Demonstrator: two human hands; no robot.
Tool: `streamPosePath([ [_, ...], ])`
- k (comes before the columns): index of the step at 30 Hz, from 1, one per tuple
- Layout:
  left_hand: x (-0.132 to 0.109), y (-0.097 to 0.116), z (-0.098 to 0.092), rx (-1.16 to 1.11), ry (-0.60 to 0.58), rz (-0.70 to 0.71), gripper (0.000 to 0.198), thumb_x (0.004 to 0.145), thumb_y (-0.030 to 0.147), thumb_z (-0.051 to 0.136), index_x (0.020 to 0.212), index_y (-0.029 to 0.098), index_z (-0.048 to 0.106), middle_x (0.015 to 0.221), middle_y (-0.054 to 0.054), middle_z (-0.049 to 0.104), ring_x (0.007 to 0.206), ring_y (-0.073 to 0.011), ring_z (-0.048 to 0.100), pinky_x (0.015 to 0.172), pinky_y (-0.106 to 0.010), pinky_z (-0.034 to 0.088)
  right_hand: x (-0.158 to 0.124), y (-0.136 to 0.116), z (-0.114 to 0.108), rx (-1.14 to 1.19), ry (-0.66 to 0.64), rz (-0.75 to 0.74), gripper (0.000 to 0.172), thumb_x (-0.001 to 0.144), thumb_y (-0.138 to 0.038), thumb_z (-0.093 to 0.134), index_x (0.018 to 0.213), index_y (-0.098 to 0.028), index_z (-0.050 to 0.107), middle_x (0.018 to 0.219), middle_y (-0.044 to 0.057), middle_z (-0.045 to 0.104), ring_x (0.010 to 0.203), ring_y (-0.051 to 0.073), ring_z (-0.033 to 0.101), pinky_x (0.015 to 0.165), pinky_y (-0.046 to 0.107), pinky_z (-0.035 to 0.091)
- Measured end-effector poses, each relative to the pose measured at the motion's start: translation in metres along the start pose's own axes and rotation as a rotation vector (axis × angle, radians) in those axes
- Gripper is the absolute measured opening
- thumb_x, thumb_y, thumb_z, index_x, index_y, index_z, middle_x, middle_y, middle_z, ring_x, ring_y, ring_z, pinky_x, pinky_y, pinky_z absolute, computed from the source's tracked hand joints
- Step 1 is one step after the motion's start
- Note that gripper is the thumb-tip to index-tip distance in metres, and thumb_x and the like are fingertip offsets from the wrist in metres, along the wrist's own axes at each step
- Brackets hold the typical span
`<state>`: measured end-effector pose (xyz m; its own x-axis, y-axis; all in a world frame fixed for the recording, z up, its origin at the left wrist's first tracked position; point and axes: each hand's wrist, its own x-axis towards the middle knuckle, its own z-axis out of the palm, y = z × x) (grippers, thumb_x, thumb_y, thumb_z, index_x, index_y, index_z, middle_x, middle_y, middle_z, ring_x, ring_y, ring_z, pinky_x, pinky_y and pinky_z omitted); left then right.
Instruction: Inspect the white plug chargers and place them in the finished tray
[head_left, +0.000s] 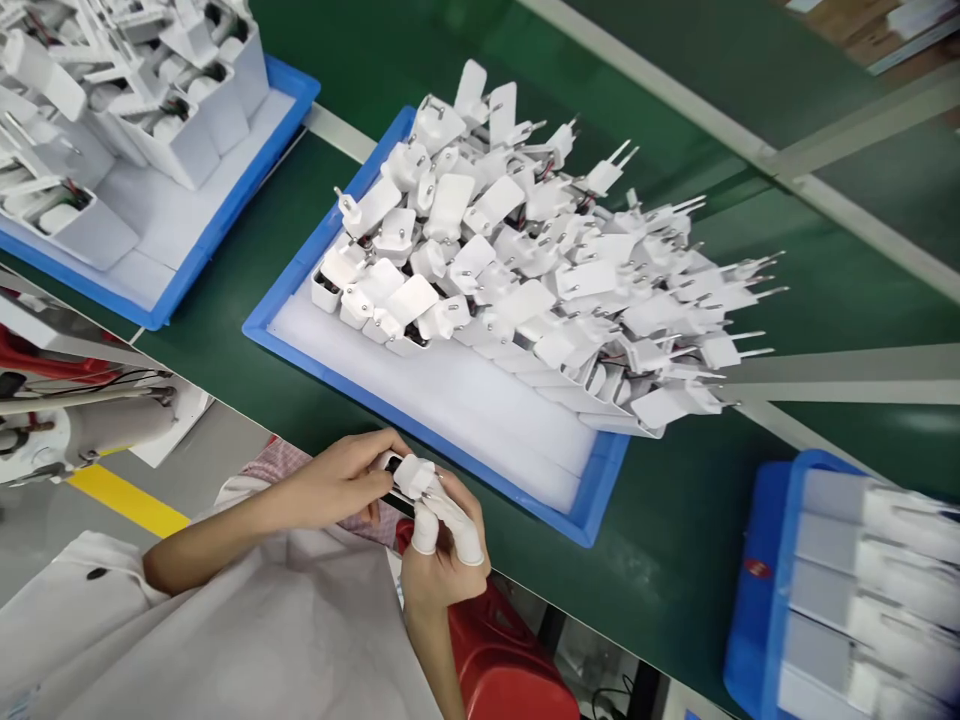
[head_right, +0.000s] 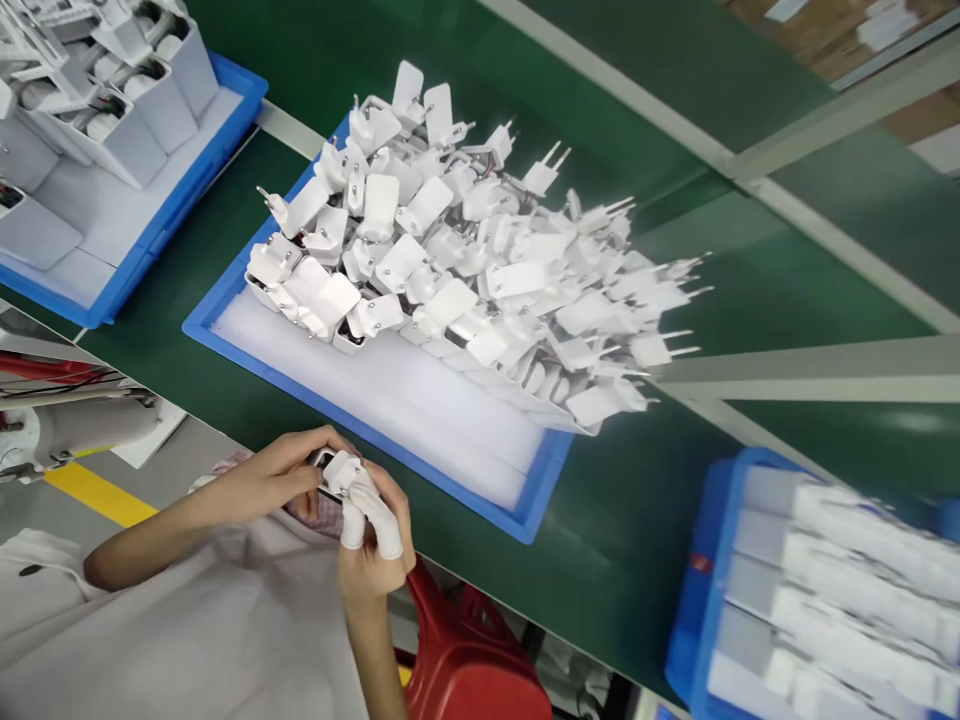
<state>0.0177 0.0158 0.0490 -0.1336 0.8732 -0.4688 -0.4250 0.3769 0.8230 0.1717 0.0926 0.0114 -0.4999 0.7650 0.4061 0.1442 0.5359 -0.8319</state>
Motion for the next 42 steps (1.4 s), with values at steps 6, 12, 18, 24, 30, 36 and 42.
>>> streamPosePath([
  [6,0.001,-0.001,-0.004,-0.018,-0.043,-0.003,0.016,0.092,0.022,0.048,0.105,0.018,0.056,0.087,0.0,0.063,0.06,-0.0142,0.068,0.061,-0.028,0.058,0.004,0.001,-0.007,0.02,-0.123,-0.058,0.026,0.091,-0.014,0.06,0.113,-0.028,0.067,0.113,0.008,0.069,0.103,0.024,0.07,0.08,0.042,0.062],
  [12,0.0,-0.002,-0.007,-0.011,-0.065,0.024,0.022,0.095,0.031,0.052,0.111,0.019,0.059,0.091,-0.002,0.065,0.065,-0.0153,0.067,0.066,-0.03,0.058,0.024,0.008,-0.019,0.005,-0.31,-0.238,0.04,0.09,-0.012,0.063,0.126,-0.028,0.06,0.116,0.011,0.07,0.107,0.027,0.07,0.081,0.044,0.063],
  [18,0.002,0.0,-0.015,-0.107,-0.193,0.021,0.045,0.094,0.053,0.052,0.123,0.02,0.059,0.099,-0.005,0.066,0.071,-0.017,0.068,0.07,-0.031,0.057,0.041,0.007,-0.024,0.032,-0.449,-0.359,0.045,0.09,-0.006,0.058,0.129,-0.028,0.058,0.123,0.013,0.069,0.111,0.028,0.068,0.082,0.048,0.062],
  [24,0.001,-0.004,-0.012,-0.01,-0.143,0.045,0.046,0.096,0.057,0.051,0.124,0.021,0.057,0.101,-0.005,0.062,0.07,-0.0148,0.066,0.068,-0.03,0.057,0.046,0.004,-0.026,-0.023,-0.515,-0.402,0.049,0.091,-0.007,0.056,0.136,-0.029,0.053,0.126,0.012,0.068,0.111,0.026,0.067,0.081,0.044,0.062],
  [30,0.0,-0.001,-0.008,0.002,-0.122,0.041,0.041,0.099,0.054,0.043,0.112,0.018,0.057,0.087,-0.002,0.061,0.066,-0.0156,0.065,0.066,-0.031,0.058,0.041,-0.006,-0.027,-0.188,-0.532,-0.409,0.051,0.092,-0.011,0.057,0.139,-0.029,0.05,0.129,0.011,0.067,0.113,0.027,0.061,0.086,0.047,0.059],
  [36,-0.005,-0.004,0.0,0.072,-0.026,0.101,0.047,0.1,0.057,0.037,0.122,0.018,0.053,0.099,-0.006,0.06,0.064,-0.0135,0.063,0.064,-0.03,0.056,0.041,0.0,-0.036,0.054,-0.549,0.052,0.026,0.097,-0.025,0.053,0.122,-0.027,0.06,0.124,0.011,0.067,0.092,0.023,0.068,0.074,0.041,0.061],
  [42,-0.01,-0.011,0.004,0.133,0.055,0.079,0.05,0.103,0.053,0.034,0.139,0.022,0.047,0.121,-0.011,0.062,0.068,-0.013,0.064,0.067,-0.028,0.055,0.04,0.006,-0.028,0.505,-0.532,0.724,0.027,0.087,-0.044,0.065,0.101,-0.024,0.052,0.11,0.008,0.069,0.056,0.015,0.064,0.049,0.032,0.058],
])
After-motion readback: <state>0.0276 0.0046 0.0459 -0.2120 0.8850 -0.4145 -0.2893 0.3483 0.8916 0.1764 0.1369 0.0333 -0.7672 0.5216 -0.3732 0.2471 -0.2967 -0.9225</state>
